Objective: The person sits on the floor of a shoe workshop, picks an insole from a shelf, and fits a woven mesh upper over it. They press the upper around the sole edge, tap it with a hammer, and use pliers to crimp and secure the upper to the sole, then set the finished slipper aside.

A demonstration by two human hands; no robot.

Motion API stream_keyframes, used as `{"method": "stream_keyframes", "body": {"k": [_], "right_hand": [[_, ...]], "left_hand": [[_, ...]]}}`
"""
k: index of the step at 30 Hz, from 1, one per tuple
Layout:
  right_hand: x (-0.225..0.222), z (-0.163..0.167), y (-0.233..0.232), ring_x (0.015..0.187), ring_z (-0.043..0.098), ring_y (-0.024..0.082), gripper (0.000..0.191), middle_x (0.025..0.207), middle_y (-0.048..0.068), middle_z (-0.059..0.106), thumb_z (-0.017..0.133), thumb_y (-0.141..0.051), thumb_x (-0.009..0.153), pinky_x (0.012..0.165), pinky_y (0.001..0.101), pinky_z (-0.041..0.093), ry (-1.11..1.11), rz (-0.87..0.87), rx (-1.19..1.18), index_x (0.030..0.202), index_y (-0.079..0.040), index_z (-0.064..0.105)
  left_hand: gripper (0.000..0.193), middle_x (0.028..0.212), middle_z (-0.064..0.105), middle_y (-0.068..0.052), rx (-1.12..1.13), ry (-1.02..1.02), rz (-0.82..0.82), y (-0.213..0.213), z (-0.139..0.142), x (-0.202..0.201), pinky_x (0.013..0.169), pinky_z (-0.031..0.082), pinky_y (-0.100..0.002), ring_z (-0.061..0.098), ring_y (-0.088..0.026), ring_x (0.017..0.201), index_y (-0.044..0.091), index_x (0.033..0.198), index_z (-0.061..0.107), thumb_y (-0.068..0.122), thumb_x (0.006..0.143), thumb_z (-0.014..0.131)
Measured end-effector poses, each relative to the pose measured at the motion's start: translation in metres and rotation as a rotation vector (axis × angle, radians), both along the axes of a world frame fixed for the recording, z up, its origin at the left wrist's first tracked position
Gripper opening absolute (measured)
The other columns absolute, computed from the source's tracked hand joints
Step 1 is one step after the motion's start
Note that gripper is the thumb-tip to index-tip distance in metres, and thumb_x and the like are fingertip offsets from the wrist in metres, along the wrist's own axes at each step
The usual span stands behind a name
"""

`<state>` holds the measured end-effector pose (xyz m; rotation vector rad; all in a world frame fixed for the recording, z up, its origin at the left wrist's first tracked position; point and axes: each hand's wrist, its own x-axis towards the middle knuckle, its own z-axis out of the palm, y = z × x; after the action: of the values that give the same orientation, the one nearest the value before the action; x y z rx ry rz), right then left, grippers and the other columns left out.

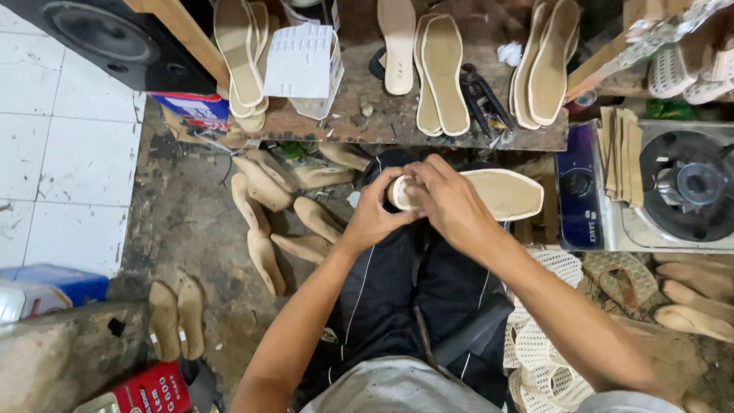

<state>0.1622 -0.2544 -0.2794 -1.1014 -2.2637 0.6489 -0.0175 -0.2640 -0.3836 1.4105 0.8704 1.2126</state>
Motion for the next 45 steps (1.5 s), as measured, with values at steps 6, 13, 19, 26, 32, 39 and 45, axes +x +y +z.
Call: {"method": "stream_keyframes", "body": {"k": [6, 13, 19, 26, 32, 39, 45], "right_hand": [[0.061, -0.007, -0.117, 0.105, 0.058, 0.031, 0.055, 0.110, 0.010, 0.061, 0.093, -0.020, 0.057, 0.090, 0.0445, 0.046, -0.737, 0.186, -0.474, 0.103, -0.011, 0.064], [0.086, -0.020, -0.154, 0.105, 0.064, 0.024, 0.049, 0.103, 0.004, 0.070, 0.081, -0.011, 0.064, 0.091, 0.0396, 0.046, -0.746, 0.165, -0.425, 0.112, -0.014, 0.069], [0.067, 0.009, -0.137, 0.060, 0.065, 0.027, 0.037, 0.077, 0.012, 0.071, 0.080, -0.015, 0.078, 0.057, 0.0374, 0.050, -0.113, -0.447, -0.376, 0.112, -0.004, 0.070], [0.036, -0.004, -0.103, 0.077, 0.066, 0.017, 0.033, 0.091, 0.013, 0.068, 0.072, -0.020, 0.097, 0.069, 0.0298, 0.052, 0.123, -0.375, 0.033, 0.116, 0.006, 0.064], [0.030, -0.013, -0.095, 0.064, 0.063, 0.012, 0.030, 0.083, 0.005, 0.065, 0.067, -0.028, 0.106, 0.063, 0.0253, 0.052, 0.864, -0.290, -0.214, 0.116, -0.001, 0.058], [0.024, -0.019, -0.079, 0.055, 0.062, 0.015, 0.025, 0.067, 0.012, 0.064, 0.068, -0.021, 0.096, 0.054, 0.0293, 0.049, 0.272, -0.467, -0.366, 0.108, 0.001, 0.066], [0.020, -0.016, -0.078, 0.062, 0.061, 0.011, 0.027, 0.072, 0.012, 0.066, 0.069, -0.017, 0.096, 0.060, 0.0283, 0.049, 0.141, -0.387, -0.219, 0.114, 0.004, 0.067]], "left_hand": [[0.060, 0.125, 0.073, -0.009, 0.011, 0.042, 0.010, -0.009, 0.010, -0.010, 0.104, 0.053, -0.031, 0.068, -0.015, 0.116, 0.004, 0.132, 0.060, 0.011, 0.080, 0.090], [0.061, 0.124, 0.072, -0.009, 0.065, 0.032, -0.011, -0.006, 0.005, -0.009, 0.105, 0.053, -0.032, 0.068, -0.016, 0.116, 0.005, 0.132, 0.059, 0.011, 0.079, 0.090], [0.060, 0.124, 0.073, -0.008, 0.078, 0.043, -0.027, -0.008, 0.004, -0.003, 0.105, 0.054, -0.031, 0.069, -0.016, 0.117, 0.004, 0.130, 0.060, 0.012, 0.080, 0.091], [0.061, 0.117, 0.074, -0.007, -0.024, 0.034, -0.055, -0.006, 0.004, 0.002, 0.101, 0.055, -0.030, 0.069, -0.014, 0.112, 0.004, 0.131, 0.059, 0.010, 0.078, 0.090], [0.057, 0.124, 0.072, -0.008, 0.051, 0.017, -0.040, -0.005, 0.001, -0.004, 0.102, 0.054, -0.030, 0.068, -0.013, 0.114, 0.003, 0.130, 0.059, 0.008, 0.081, 0.088], [0.059, 0.114, 0.074, -0.007, -0.006, 0.101, -0.015, 0.000, -0.007, -0.007, 0.098, 0.056, -0.028, 0.069, -0.011, 0.108, 0.003, 0.127, 0.060, 0.012, 0.078, 0.091], [0.061, 0.117, 0.073, -0.006, -0.057, 0.049, -0.029, 0.000, -0.016, -0.009, 0.099, 0.055, -0.028, 0.068, -0.011, 0.110, 0.003, 0.130, 0.059, 0.012, 0.078, 0.090]]}}
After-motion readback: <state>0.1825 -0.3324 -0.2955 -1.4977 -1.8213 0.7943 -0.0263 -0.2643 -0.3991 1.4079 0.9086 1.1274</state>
